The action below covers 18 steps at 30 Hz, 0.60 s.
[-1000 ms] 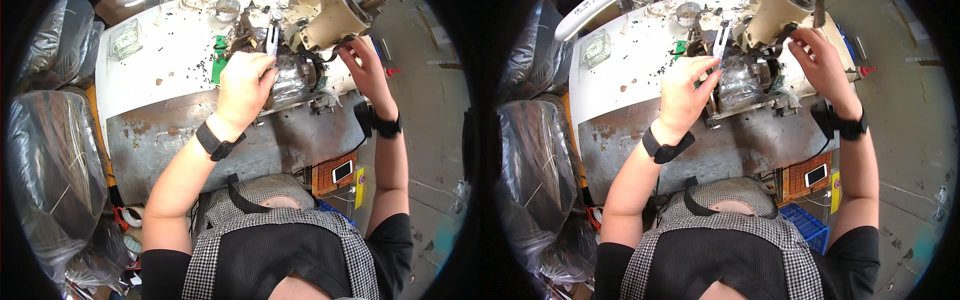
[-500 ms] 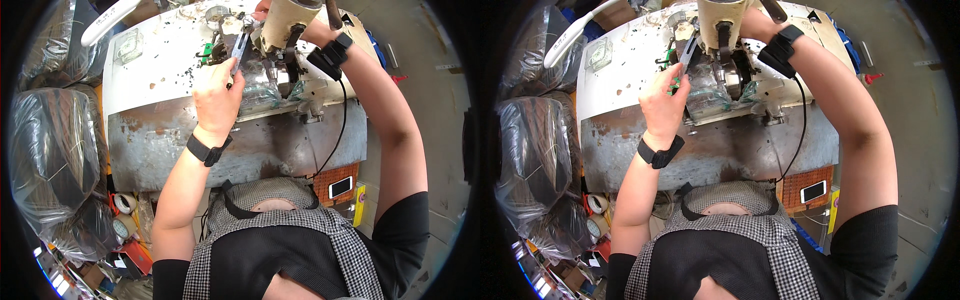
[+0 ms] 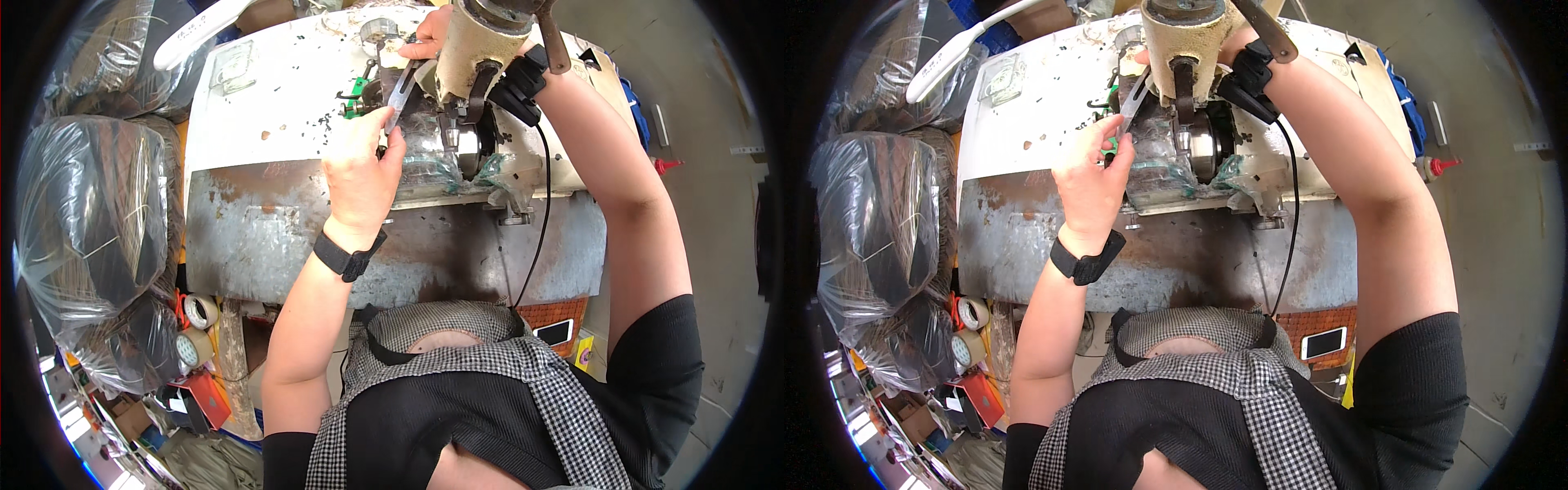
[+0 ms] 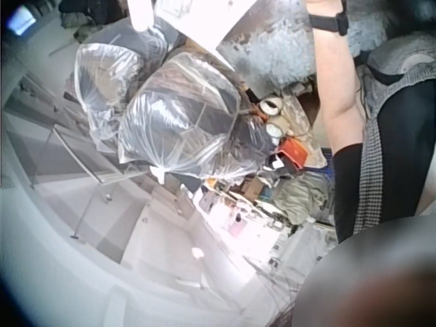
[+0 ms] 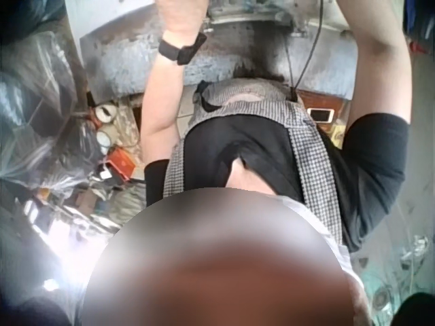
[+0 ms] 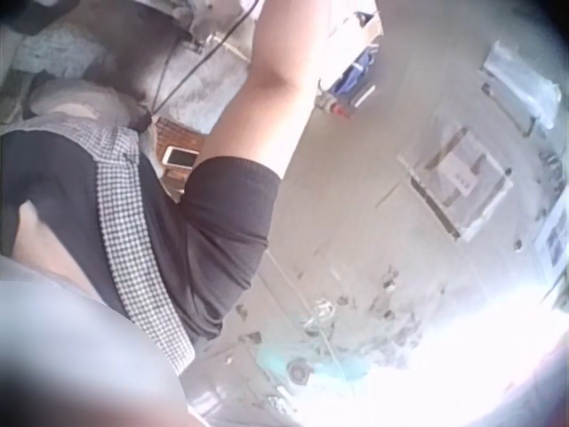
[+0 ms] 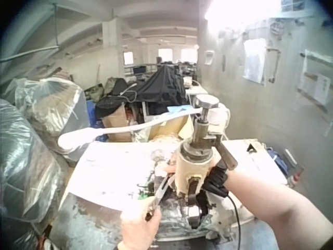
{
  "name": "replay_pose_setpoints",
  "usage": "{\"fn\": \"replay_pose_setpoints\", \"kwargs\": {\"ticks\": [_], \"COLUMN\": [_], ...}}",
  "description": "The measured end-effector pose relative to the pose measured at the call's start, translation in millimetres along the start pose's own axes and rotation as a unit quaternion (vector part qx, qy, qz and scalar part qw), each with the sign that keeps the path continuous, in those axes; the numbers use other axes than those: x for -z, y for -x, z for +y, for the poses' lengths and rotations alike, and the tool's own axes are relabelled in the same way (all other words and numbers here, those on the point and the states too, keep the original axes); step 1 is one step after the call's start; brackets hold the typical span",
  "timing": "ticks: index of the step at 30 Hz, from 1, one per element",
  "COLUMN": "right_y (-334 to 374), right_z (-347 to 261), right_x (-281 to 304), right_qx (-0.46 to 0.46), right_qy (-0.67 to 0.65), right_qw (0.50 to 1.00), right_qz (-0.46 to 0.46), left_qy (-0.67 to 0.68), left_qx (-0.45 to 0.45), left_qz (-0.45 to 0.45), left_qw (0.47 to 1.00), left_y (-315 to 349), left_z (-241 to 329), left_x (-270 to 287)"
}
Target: The recorder is performing maintenance and testing on a specialized shoe manufacturing machine, adjusting components and testing the mechanism.
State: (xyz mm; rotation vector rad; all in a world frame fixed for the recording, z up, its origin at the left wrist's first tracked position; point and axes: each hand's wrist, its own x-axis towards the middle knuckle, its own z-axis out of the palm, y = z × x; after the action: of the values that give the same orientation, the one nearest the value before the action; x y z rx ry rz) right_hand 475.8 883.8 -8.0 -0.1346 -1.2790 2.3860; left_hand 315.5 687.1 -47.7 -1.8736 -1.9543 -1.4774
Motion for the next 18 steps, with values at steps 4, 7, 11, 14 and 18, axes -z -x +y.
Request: {"fn": "replay_pose_setpoints", "kwargs": {"ticks": [4,7,11,14,18], "right_y": [5.0,2.6,-8.8,-12.7,20.9], "right_z": [-1.4,2.1,3.1,-2.2,-15.8], "right_x": [-5.0,18.2,48.6,63.7,47.6], "right_qx": [-0.012,0.002,-0.013,0.034,0.013], "right_qy": [0.007,-0.004,0.094,0.330,0.510], "right_qw": [0.999,0.999,0.995,0.939,0.859], "right_qz": [0.050,0.032,-0.019,-0.092,-0.040], "left_qy": [-0.002,-0.001,-0.012,0.041,0.062], "left_qx": [0.000,-0.009,-0.045,-0.078,-0.088], "left_qz": [0.002,-0.002,-0.029,-0.038,-0.049], "left_qw": [1.000,1.000,0.998,0.995,0.993], "left_y": [0.6,-1.1,0.4,3.2,9.3], "left_z": [1.0,7.5,19.1,26.2,26.2], "left_x": [1.5,-1.2,1.0,-2.8,2.9]}}
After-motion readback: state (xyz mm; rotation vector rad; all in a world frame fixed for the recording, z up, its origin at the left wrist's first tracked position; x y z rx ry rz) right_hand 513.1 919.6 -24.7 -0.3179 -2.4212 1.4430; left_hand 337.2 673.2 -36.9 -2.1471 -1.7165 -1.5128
